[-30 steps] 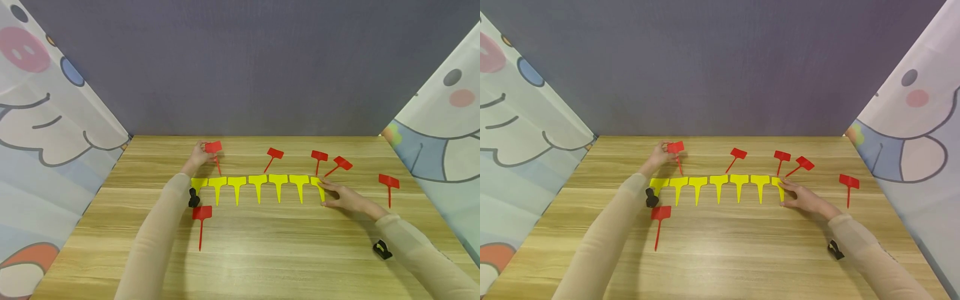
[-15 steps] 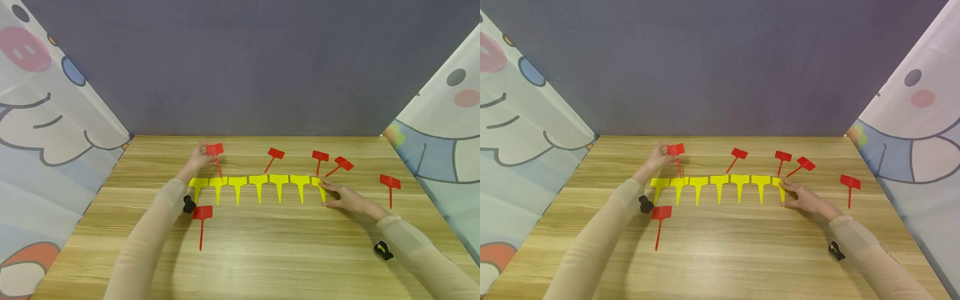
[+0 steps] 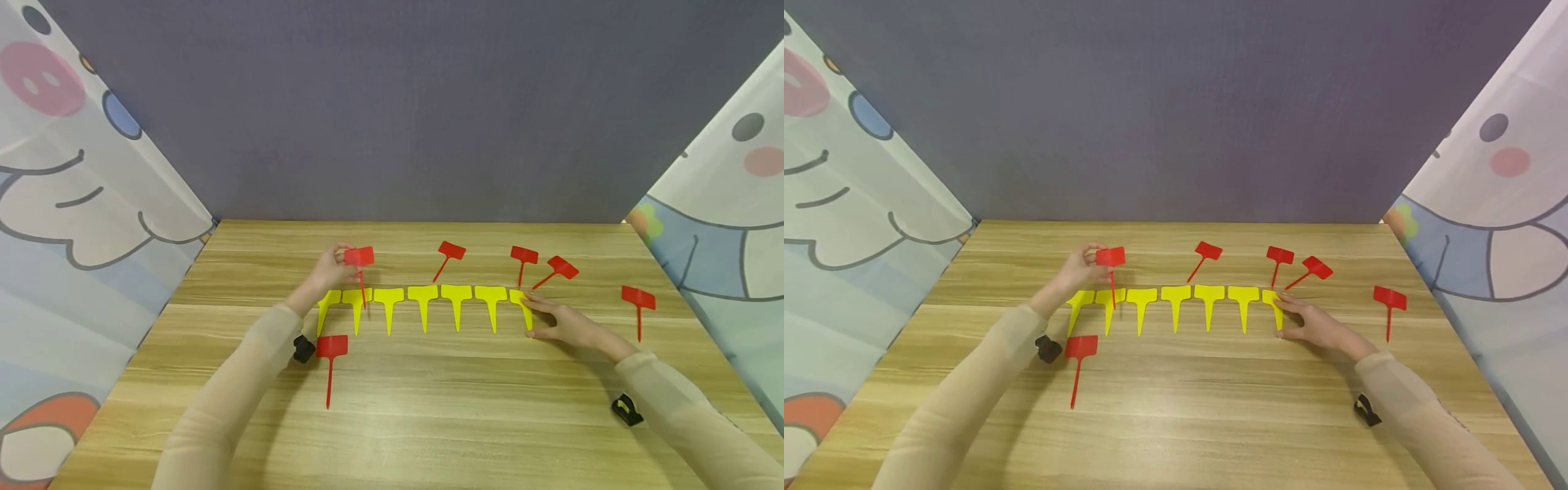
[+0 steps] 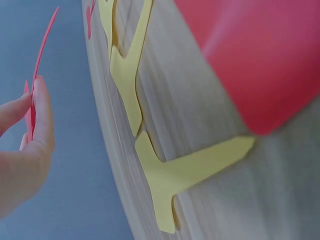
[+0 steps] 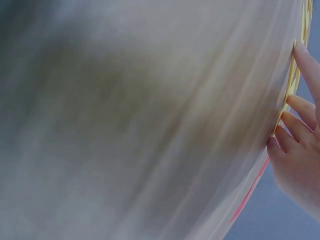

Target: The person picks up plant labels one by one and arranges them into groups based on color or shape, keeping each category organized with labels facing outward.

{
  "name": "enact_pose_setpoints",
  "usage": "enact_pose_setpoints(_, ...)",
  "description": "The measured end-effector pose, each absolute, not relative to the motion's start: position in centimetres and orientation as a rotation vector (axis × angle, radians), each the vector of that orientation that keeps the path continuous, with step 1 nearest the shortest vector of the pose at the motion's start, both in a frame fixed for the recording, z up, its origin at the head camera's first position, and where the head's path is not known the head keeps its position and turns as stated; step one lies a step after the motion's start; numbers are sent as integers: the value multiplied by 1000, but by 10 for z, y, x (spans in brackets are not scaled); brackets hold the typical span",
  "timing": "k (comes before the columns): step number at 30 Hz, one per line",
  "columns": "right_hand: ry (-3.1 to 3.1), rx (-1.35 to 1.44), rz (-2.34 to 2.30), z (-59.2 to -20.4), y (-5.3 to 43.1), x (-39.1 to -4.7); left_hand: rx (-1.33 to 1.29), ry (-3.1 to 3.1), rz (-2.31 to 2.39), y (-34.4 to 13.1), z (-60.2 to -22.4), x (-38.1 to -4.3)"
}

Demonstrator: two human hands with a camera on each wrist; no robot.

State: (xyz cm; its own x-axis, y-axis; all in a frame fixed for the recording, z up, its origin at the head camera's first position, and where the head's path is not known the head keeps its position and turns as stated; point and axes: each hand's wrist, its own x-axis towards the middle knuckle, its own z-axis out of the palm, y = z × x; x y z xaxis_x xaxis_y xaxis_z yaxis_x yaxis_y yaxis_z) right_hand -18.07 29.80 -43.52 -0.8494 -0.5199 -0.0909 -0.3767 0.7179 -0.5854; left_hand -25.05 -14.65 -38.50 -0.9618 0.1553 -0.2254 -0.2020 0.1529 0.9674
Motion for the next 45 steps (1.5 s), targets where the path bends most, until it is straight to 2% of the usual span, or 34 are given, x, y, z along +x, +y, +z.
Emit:
enact_pose_setpoints(17, 2668, -701, -842, -434, 297, -180, 90, 2171, 1844, -144, -389, -222)
enact_pose_setpoints(45, 2669, -699, -845, -432, 296, -179, 79, 2182, 1721, -139, -397, -188)
